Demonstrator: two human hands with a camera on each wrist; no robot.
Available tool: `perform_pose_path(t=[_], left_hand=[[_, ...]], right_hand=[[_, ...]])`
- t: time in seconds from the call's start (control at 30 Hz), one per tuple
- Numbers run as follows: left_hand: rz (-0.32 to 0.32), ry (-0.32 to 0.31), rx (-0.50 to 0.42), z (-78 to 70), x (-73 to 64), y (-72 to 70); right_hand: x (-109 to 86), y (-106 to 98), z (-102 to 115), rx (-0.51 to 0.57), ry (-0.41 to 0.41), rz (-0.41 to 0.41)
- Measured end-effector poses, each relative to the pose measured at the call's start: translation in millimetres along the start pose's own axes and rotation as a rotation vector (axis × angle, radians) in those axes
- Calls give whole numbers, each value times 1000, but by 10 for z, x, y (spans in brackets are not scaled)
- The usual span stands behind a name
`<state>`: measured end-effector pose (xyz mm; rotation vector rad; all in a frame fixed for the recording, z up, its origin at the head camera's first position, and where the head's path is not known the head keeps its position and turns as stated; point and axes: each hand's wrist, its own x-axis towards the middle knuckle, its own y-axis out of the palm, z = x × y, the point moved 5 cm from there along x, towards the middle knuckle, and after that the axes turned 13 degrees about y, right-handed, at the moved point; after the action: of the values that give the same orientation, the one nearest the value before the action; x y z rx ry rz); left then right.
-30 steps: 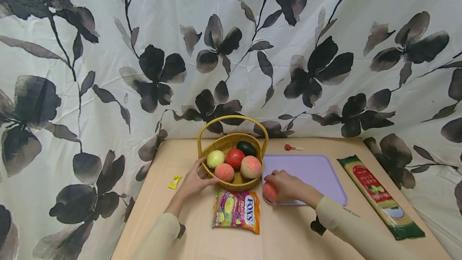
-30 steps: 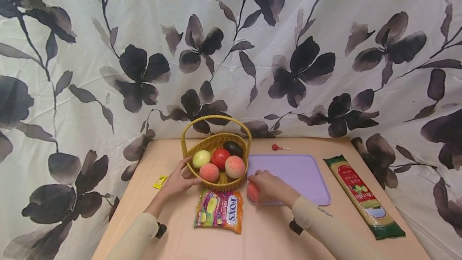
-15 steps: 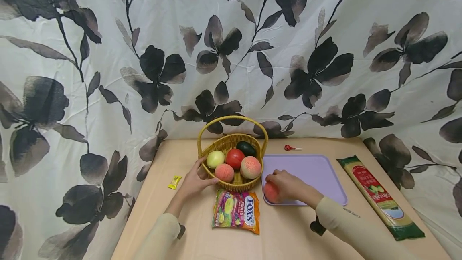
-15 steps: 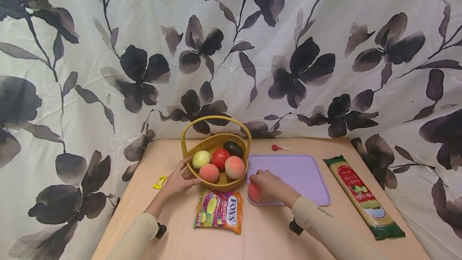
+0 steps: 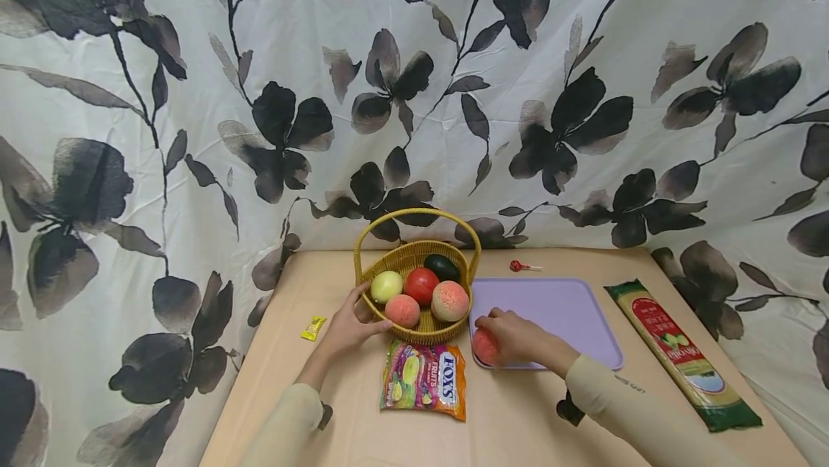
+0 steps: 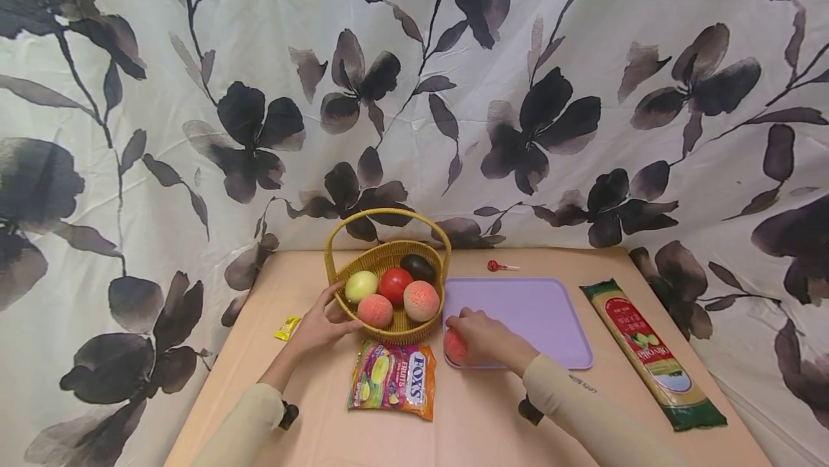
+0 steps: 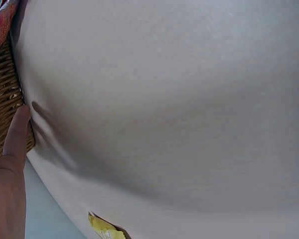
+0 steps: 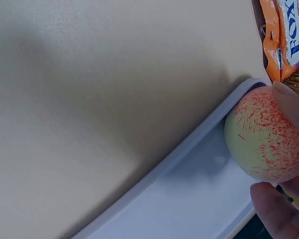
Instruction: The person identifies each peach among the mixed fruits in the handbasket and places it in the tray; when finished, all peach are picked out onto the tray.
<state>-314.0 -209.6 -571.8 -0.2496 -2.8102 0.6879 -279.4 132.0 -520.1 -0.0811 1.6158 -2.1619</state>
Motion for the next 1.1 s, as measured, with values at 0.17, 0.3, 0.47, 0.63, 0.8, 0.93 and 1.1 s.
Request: perform_pose_path(t=[0.17,0.3,0.47,0.63,0.8,0.93,1.1], left_hand=[[-2,-1,3,9,-8,0],[1,-3,4,-1,-8,3],[6,3,7,-13,-10,4],[6,-3,4,-2,-19,0],[-2,-10,-9,22,-34,-14],[-5,-1,-19,25,-38,-2],[-3,-4,-37,5,-28,2]], right_hand=[[-6,-61,24,-7,27,9],[11,-260,97,-12,39,-3],[69,-655,263,-1,24,-42],[165,-976,465,6,-58,-87],[346,-1034,595,-10,-103,-46],[523,-925,584,-19,-96,42],[657,-780,580,-5,-96,93]])
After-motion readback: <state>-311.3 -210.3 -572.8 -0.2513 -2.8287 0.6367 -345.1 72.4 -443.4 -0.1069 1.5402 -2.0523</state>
